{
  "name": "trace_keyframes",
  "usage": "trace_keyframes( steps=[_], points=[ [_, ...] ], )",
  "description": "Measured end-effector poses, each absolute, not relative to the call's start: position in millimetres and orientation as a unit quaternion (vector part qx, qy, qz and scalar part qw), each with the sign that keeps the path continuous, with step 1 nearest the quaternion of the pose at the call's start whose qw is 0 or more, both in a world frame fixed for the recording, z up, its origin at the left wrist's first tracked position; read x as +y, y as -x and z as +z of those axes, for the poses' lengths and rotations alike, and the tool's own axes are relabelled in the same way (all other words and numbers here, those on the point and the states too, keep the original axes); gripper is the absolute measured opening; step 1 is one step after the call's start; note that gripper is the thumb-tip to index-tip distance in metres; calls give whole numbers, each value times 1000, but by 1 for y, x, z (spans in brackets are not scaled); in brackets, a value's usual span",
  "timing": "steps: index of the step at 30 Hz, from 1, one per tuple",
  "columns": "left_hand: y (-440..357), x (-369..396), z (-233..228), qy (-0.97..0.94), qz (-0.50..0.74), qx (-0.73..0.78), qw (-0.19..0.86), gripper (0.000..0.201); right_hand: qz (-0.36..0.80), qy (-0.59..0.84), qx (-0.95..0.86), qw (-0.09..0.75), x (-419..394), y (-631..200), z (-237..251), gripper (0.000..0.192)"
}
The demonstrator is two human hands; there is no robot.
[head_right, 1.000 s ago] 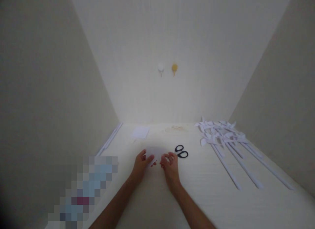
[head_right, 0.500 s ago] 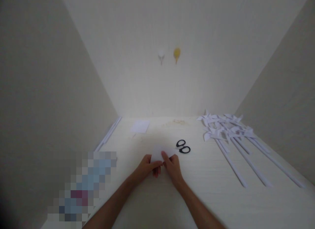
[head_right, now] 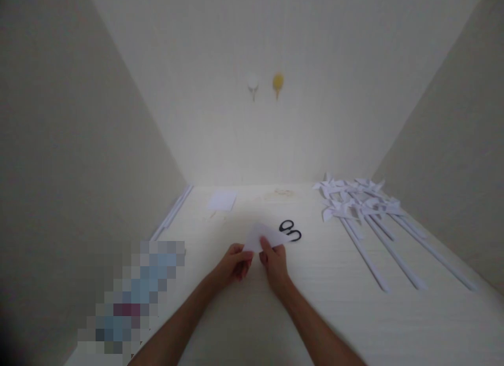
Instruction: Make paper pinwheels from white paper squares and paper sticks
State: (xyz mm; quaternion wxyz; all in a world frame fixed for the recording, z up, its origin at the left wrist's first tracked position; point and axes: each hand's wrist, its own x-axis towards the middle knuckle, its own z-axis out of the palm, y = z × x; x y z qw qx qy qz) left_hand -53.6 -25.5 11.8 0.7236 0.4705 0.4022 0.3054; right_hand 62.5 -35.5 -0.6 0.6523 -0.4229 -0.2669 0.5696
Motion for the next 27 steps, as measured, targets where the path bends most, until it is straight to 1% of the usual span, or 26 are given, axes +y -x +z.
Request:
trace_keyframes(
  steps=[2,4,6,8,10,15,18,20,23,27],
  points=[
    [59,-23,15,-458,332,404,719,27,555,407,-226,689,-32,-70,2,52],
    [67,-20,19,-431,386,398,712,27,541,375,-209,723,-29,-78,6,52],
    [76,-15,22,-393,449,391,700,29,540,362,-208,731,-26,-84,8,52],
    [81,-12,23,-376,472,386,698,28,541,368,-218,724,-27,-83,9,52],
    [82,-11,21,-402,448,376,705,31,551,392,-251,692,-29,-78,7,52],
    [72,-21,15,-546,311,366,686,46,577,429,-399,569,-39,-64,-2,54],
    [70,-26,16,-597,253,360,671,42,578,432,-446,529,-42,-62,-4,50],
    [71,-27,17,-606,241,365,665,38,588,426,-453,517,-42,-62,-3,46],
    [73,-26,16,-571,249,379,684,34,612,415,-432,517,-43,-62,3,41],
    [71,-25,16,-523,270,389,709,30,619,415,-366,557,-40,-63,7,43]
  ],
)
